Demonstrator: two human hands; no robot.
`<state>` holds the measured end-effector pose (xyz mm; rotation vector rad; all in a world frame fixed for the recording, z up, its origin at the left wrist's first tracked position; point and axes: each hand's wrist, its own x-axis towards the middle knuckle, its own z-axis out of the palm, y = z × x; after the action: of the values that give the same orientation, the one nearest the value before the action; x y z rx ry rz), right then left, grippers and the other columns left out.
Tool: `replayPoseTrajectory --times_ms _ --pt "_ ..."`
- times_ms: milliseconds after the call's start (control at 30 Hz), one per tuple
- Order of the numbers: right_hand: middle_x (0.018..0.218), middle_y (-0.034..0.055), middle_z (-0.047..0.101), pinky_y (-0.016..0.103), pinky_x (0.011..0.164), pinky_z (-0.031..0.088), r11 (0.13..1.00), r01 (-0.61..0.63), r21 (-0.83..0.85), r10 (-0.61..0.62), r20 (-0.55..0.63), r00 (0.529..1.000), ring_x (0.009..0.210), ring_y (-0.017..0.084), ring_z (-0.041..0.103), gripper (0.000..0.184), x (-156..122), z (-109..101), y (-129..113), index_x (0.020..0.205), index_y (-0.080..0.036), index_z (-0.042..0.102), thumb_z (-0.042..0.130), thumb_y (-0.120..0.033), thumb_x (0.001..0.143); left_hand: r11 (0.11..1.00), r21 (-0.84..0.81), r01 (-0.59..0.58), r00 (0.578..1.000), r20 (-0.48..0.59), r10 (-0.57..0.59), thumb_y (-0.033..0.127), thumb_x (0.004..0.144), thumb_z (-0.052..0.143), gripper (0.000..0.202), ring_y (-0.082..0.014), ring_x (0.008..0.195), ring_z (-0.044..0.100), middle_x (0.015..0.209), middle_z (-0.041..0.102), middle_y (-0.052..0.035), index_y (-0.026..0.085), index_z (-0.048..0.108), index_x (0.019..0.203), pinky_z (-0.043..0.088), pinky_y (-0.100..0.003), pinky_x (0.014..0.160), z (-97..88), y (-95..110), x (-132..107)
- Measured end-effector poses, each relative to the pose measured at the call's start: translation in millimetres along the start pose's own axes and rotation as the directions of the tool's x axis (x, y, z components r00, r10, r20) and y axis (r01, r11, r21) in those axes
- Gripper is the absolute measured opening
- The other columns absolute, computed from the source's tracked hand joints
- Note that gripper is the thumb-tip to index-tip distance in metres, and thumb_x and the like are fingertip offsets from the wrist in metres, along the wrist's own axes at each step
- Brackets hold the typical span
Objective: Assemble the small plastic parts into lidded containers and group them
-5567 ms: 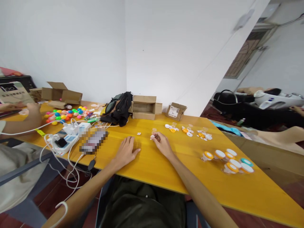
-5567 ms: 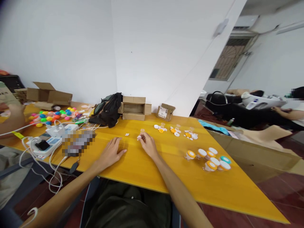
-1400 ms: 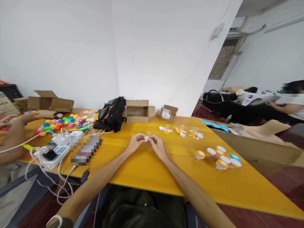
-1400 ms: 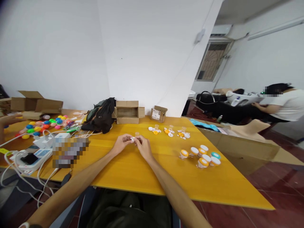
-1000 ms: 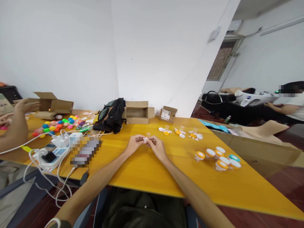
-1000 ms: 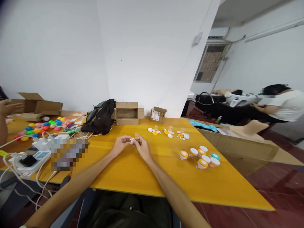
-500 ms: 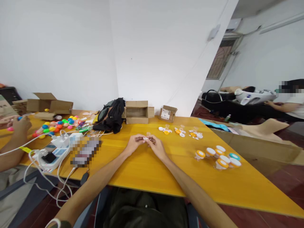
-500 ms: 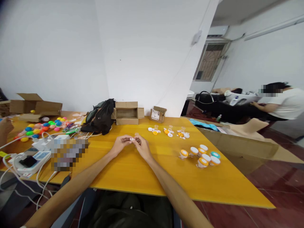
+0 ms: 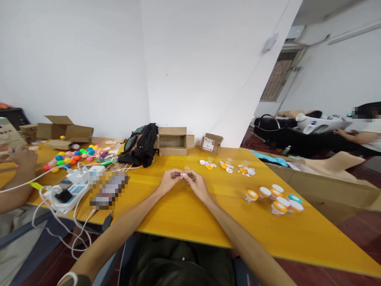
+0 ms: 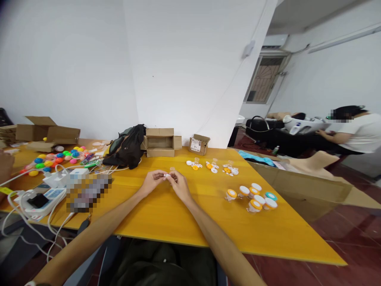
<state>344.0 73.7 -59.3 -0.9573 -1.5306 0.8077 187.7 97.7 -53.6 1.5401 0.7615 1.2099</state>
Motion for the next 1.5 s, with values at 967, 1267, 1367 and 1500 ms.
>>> replayPoseTrajectory --times_ms 967,1267,1367,1500 --pt "0.079 0.0019 0.065 0.030 0.064 0.051 0.999 0.032 -0.043 -0.035 -0.074 0.997 0.070 0.018 0.060 0.021 1 3 3 0.077 -0.023 0.060 0.065 -0.043 0.073 1.000 -0.023 -0.019 1.000 0.000 0.019 0.039 0.069 0.078 0.028 -0.0162 0.079 0.065 0.081 0.070 -0.0025 0.018 0.063 0.078 0.051 -0.030 0.083 2.7 2 -3" --pt "0.080 0.0029 0.064 0.031 0.067 0.052 0.986 0.103 -0.132 -0.111 -0.054 0.992 0.073 0.020 0.059 0.015 -1 -1 3 0.079 -0.025 0.063 0.062 -0.039 0.079 0.999 0.029 -0.046 0.998 0.043 0.044 0.047 0.071 0.076 0.034 -0.0165 0.082 0.064 0.082 0.068 -0.0019 0.018 0.061 0.079 0.050 -0.029 0.083 5.2 6 -5" --pt "0.081 0.0031 0.064 0.032 0.067 0.052 0.987 0.104 -0.124 -0.110 -0.048 0.993 0.074 0.020 0.059 0.016 0 0 3 0.081 -0.024 0.064 0.063 -0.040 0.078 1.000 0.002 -0.031 0.999 0.040 0.031 0.048 0.069 0.078 0.036 -0.0153 0.078 0.064 0.078 0.068 -0.0008 0.017 0.060 0.077 0.050 -0.029 0.082 5.3 7 -4" --pt "0.082 0.0028 0.063 0.032 0.068 0.053 0.992 0.087 -0.094 -0.093 -0.060 0.994 0.073 0.020 0.059 0.018 1 1 4 0.084 -0.024 0.064 0.065 -0.041 0.076 1.000 -0.018 0.002 1.000 0.017 -0.001 0.046 0.068 0.079 0.034 -0.0159 0.080 0.065 0.079 0.070 -0.0014 0.017 0.061 0.076 0.051 -0.030 0.083 4.3 10 -4"
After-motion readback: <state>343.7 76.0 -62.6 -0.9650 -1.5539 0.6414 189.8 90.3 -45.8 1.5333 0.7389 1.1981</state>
